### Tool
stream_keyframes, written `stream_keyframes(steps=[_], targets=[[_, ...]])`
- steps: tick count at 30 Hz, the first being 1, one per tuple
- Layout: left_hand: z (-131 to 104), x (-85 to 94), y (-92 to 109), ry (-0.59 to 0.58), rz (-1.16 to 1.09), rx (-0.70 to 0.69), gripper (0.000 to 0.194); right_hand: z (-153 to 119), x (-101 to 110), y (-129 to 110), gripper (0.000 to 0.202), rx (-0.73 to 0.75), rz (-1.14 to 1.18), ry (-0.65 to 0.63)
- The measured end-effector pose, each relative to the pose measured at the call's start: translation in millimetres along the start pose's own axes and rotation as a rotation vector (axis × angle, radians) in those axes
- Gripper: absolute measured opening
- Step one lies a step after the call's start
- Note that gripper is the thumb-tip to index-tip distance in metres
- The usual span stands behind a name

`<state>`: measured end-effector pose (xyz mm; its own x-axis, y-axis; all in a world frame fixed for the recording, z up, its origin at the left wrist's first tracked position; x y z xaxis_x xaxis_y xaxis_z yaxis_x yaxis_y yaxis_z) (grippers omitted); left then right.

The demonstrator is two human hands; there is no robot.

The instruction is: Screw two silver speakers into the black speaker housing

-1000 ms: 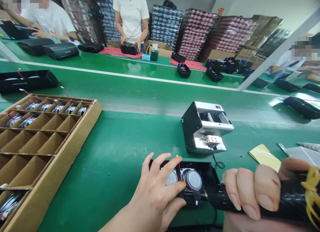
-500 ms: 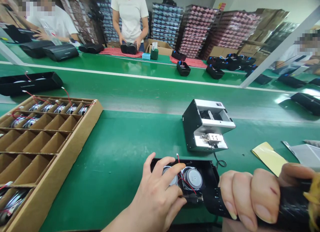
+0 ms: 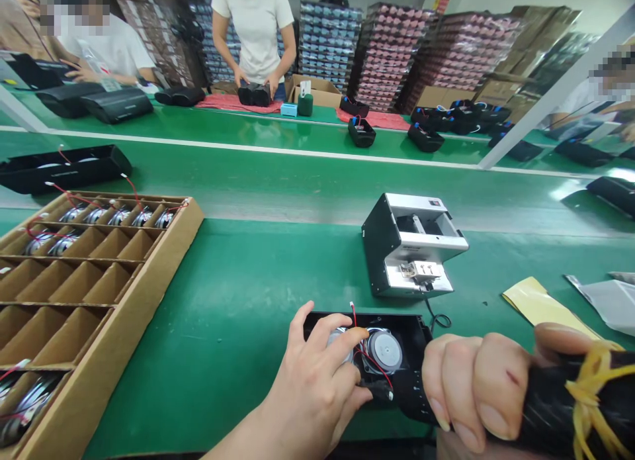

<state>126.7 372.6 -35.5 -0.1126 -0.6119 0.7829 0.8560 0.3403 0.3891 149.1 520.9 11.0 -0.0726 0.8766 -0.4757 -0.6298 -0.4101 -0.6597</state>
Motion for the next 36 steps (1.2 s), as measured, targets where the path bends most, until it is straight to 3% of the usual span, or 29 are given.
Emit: stream_keyframes(steps=[3, 6, 10, 13, 16, 20, 25, 29, 36], targets=[[-2.2, -2.7, -1.1, 0.023, -0.056, 0.008, 0.017, -4.5, 4.8, 0.1, 0.036, 0.087, 0.064, 0.082], [-1.3, -2.1, 0.2, 0.033, -0.080, 0.006, 0.013, -6.4, 9.6, 5.5, 0.040, 0.073, 0.043, 0.183], [3.0, 3.9, -1.6, -0.055, -0.060, 0.004, 0.025, -3.2, 9.9, 4.1, 0.041, 0.081, 0.003, 0.197], [1.7, 7.6, -23.8, -0.159, 0.014, 0.112, 0.033, -0.6, 14.1, 4.3, 0.042, 0.094, -0.052, 0.192], [-6.3, -2.0, -51.4, -0.324, 0.086, 0.239, 0.055, -1.1, 19.8, 11.7, 0.045, 0.092, -0.096, 0.199], [-10.6, -14.6, -65.5, -0.434, 0.056, 0.316, 0.063, -4.7, 18.5, 32.5, 0.052, 0.019, -0.103, 0.138], [-7.1, -18.1, -67.0, -0.463, 0.029, 0.372, 0.055, -6.8, 20.9, 47.3, 0.063, -0.059, -0.067, 0.134], [-6.7, -17.3, -67.0, -0.450, 0.020, 0.381, 0.051, -5.6, 23.6, 49.7, 0.057, -0.073, -0.056, 0.129], [-5.9, -16.5, -66.4, -0.417, 0.030, 0.389, 0.049, -7.5, 27.0, 51.3, 0.072, -0.071, 0.020, 0.127]])
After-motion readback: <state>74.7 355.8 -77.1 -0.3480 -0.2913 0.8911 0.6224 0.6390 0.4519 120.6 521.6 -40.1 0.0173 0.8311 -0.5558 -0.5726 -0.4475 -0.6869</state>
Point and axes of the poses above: each hand's wrist, its own z-axis towards the middle knuckle, its own x-axis out of the back of the hand, y = z × x, the point moved 10 cm from there along z, towards the middle knuckle, and after that the axes turned 3 degrees about -z, right-handed, at the moved point
